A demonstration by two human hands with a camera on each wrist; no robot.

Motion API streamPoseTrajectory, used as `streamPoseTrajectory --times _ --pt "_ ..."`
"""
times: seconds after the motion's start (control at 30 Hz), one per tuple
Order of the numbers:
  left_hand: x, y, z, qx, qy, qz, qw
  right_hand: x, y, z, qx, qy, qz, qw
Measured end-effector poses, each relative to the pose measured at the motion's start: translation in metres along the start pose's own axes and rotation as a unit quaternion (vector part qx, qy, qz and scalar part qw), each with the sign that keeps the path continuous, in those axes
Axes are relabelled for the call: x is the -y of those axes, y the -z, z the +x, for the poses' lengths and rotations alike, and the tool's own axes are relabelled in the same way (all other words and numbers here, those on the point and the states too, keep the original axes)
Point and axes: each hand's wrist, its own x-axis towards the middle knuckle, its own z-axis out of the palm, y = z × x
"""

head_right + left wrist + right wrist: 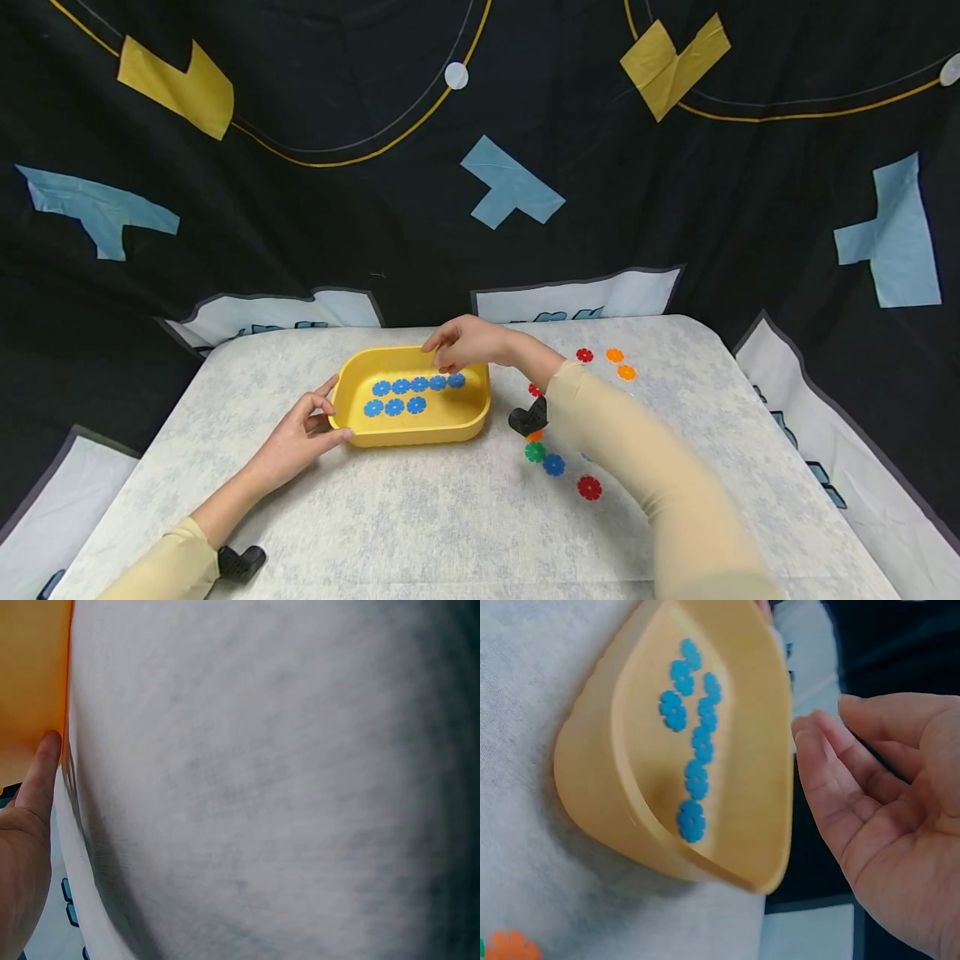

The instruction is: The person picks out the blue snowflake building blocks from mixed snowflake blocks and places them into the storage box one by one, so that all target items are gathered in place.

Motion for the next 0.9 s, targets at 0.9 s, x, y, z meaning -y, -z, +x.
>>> streamPoseTrajectory --times 0.9 --pt "-0.001 -0.001 0.0 -0.008 -0.001 0.006 0.9999 -0.077 0.048 -0.134 -0.139 -0.011 0.013 0.9902"
